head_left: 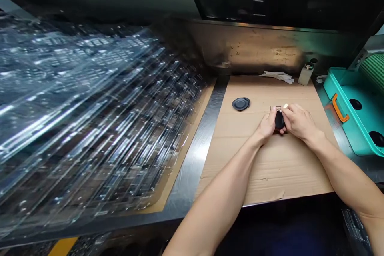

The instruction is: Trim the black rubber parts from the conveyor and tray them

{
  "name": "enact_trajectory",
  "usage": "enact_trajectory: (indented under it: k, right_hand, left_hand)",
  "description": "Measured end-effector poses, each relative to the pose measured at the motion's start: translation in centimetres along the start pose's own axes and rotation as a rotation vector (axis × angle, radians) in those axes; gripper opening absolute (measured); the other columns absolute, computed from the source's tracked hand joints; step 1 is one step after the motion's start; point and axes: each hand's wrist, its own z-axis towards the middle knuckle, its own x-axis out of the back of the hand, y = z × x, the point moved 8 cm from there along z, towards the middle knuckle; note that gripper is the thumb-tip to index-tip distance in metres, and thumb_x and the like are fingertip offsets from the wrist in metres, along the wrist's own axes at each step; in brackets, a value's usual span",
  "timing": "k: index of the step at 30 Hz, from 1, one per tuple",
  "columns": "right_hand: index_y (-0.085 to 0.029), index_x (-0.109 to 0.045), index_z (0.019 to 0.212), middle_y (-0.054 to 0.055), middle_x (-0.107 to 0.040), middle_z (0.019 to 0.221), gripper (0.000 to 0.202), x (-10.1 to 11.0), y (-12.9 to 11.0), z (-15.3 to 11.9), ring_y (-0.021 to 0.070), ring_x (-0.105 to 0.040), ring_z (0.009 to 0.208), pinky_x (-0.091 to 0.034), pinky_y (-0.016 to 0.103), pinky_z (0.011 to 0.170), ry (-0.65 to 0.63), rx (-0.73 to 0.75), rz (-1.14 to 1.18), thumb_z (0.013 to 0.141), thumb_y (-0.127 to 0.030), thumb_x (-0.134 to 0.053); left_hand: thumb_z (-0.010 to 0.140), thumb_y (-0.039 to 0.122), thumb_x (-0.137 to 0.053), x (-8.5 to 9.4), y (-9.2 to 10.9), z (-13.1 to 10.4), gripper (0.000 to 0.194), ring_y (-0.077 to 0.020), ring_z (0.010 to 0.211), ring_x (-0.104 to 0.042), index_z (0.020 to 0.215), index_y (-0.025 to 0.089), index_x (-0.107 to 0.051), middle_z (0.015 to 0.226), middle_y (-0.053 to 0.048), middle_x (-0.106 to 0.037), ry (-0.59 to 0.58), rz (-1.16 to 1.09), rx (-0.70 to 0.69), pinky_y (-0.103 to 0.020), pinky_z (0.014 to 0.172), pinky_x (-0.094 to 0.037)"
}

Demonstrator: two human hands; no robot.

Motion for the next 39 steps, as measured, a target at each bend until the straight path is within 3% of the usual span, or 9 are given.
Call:
enact_trajectory:
  k: [5, 16, 21, 28, 32, 36, 39]
  right_hand:
    - [-0.020, -0.073, 0.103, 0.013, -0.071, 0.109, 0.028, 0.1, -0.6, 0.2, 0.0280, -0.058, 0.101, -0.042, 0.038, 0.079, -0.006, 0.018, -0.020, 0.106, -0.022, -0.046]
    - [-0.019, -0.075, 0.104, 0.012, -0.073, 0.110, 0.029, 0.0, -0.2, 0.3, 0.0280, -0.060, 0.102, -0.043, 0.038, 0.081, -0.064, -0.024, -0.008, 0.107, -0.023, -0.046]
    - [-0.020, -0.075, 0.099, 0.012, -0.072, 0.107, 0.029, 0.3, -0.1, 0.2, 0.0272, -0.060, 0.099, -0.043, 0.037, 0.078, -0.023, -0.020, 0.031, 0.106, -0.024, -0.046]
    - [-0.021, -0.076, 0.103, 0.011, -0.071, 0.104, 0.029, -0.1, 0.4, 0.3, 0.0260, -0.060, 0.099, -0.044, 0.034, 0.080, 0.021, -0.030, 0.100, 0.106, -0.024, -0.047]
    - [-0.025, -0.077, 0.118, 0.009, -0.069, 0.104, 0.032, -0.3, 1.7, 0.3, 0.0232, -0.064, 0.095, -0.047, 0.032, 0.081, 0.080, -0.077, 0.276, 0.108, -0.034, -0.049]
    - [-0.023, -0.072, 0.127, 0.010, -0.072, 0.109, 0.035, 0.8, 3.7, 0.0, 0.0240, -0.067, 0.101, -0.051, 0.035, 0.092, 0.235, -0.193, 0.520, 0.108, -0.041, -0.049]
    - [-0.022, -0.062, 0.121, 0.012, -0.075, 0.113, 0.029, 0.4, 4.1, -0.2, 0.0280, -0.069, 0.105, -0.051, 0.038, 0.089, 0.191, -0.310, 0.645, 0.105, -0.043, -0.050]
  left_hand:
    - [0.104, 0.069, -0.040, 0.4, -0.1, 0.0, 0.072, -0.0143, 0.043, -0.061, 0.065, 0.016, -0.067, 0.053, -0.006, -0.067, 0.070, 0.063, 0.007, -0.023, 0.048, -0.049]
    - [0.106, 0.067, -0.035, 0.4, -0.2, -0.1, 0.074, -0.0146, 0.045, -0.063, 0.066, 0.015, -0.070, 0.054, -0.007, -0.068, 0.095, 0.169, 0.016, -0.023, 0.050, -0.051]
    - [0.107, 0.067, -0.033, 0.5, -0.1, -0.2, 0.075, -0.0155, 0.046, -0.065, 0.067, 0.015, -0.070, 0.051, -0.007, -0.065, 0.114, 0.220, 0.026, -0.023, 0.051, -0.052]
    - [0.104, 0.068, -0.041, 0.3, -0.6, 0.3, 0.071, -0.0141, 0.043, -0.059, 0.065, 0.015, -0.068, 0.050, -0.007, -0.064, 0.062, 0.068, 0.019, -0.024, 0.048, -0.047]
    - [0.106, 0.065, -0.041, 0.5, -0.5, 0.6, 0.065, -0.0151, 0.050, -0.061, 0.082, 0.013, -0.073, 0.064, -0.009, -0.071, 0.033, -0.167, 0.020, -0.025, 0.049, -0.046]
    - [0.108, 0.063, -0.035, 0.7, -0.3, 0.6, 0.067, -0.0155, 0.059, -0.063, 0.100, 0.009, -0.074, 0.086, -0.016, -0.077, -0.004, -0.391, 0.120, -0.024, 0.048, -0.041]
    - [0.108, 0.062, -0.032, 1.1, -0.1, 0.5, 0.067, -0.0154, 0.058, -0.060, 0.106, 0.009, -0.074, 0.092, -0.017, -0.076, -0.007, -0.471, 0.174, -0.025, 0.047, -0.038]
